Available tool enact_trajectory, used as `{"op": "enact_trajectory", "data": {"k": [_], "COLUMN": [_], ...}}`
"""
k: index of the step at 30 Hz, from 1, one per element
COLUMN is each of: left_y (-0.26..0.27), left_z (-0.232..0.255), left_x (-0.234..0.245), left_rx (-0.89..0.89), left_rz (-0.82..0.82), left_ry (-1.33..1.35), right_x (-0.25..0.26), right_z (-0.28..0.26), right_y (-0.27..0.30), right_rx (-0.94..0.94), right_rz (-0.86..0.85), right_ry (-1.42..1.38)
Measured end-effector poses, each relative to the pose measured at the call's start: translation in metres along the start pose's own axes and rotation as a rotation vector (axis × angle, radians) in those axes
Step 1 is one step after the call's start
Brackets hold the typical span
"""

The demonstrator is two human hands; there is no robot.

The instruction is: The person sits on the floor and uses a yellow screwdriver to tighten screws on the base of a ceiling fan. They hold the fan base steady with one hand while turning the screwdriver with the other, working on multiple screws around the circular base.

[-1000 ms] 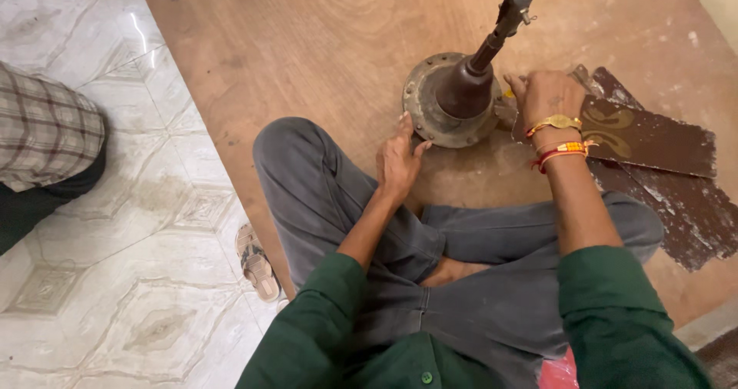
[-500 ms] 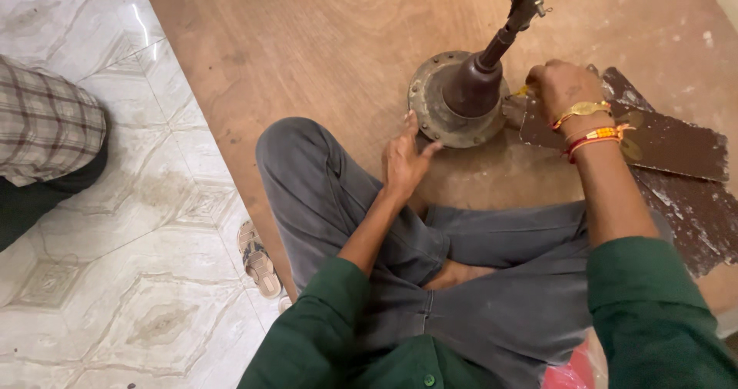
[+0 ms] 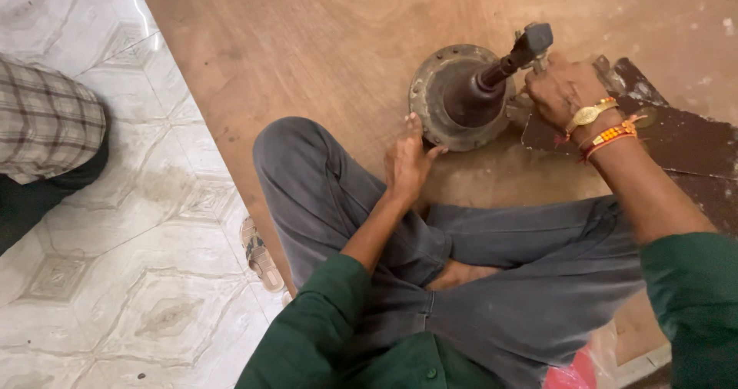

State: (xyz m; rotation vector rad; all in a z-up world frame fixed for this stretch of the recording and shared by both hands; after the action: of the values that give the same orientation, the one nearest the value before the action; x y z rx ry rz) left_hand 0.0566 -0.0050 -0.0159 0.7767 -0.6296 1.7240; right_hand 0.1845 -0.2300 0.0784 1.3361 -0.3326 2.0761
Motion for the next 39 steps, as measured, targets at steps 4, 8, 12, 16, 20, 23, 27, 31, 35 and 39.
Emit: {"op": "enact_trajectory", "data": {"k": [4, 8, 12, 16, 20, 23, 27, 31, 35, 39], "left_y": [-0.004, -0.004, -0.001, -0.002, -0.002, 0.002, 0.008, 0.014, 0.009, -0.025], "left_z": [-0.003, -0.001, -0.004, -0.003, -0.001, 0.0, 0.003, 0.021, 0.046, 0.083], "left_x": [-0.004, -0.001, -0.003, -0.003, 0.001, 0.006, 0.012, 0.038, 0.07, 0.099], "left_rx": [0.069, 0.024, 0.029, 0.013, 0.006, 0.001, 0.025, -0.066, -0.127, -0.313], "left_rz": [-0.099, -0.051, -0.064, -0.08, -0.079, -0.074, -0.15, -0.013, 0.012, -0.145], "left_ry": [-0.024, -0.04, -0.045, -0.033, -0.025, 0.004, 0.04, 0.147, 0.365, 0.594], "right_x": [-0.015, -0.019, -0.026, -0.057, -0.101, -0.114, -0.109, -0.11, -0.114, -0.13], "right_z": [0.0, 0.003, 0.009, 0.02, 0.038, 0.03, -0.034, -0.142, -0.176, -0.192], "right_y": [0.003, -0.006, -0.021, -0.016, 0.0, 0.018, 0.085, 0.115, 0.108, 0.085], "right_rx": [-0.037, -0.187, -0.416, -0.651, -0.695, -0.572, -1.029, -1.34, -1.218, -1.233], "right_rz": [-0.002, -0.027, -0.032, -0.041, -0.195, -0.18, 0.368, 0.679, 0.75, 0.508], "right_ry": [-0.164, -0.244, -0.38, -0.494, -0.626, -0.638, -1.156, -1.943, -2.104, -2.093]}}
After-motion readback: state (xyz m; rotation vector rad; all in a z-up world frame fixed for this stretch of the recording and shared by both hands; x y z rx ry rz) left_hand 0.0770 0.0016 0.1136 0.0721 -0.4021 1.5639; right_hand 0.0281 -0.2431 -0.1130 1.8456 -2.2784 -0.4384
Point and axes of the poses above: each hand's wrist, its own y-axis away from the middle knuckle, its own x-axis out of the back of the hand, z = x × y, the point moved 5 cm from there along -y, towards the middle knuckle, and after that the axes turned 7 degrees about x, right-handed, at the moved point
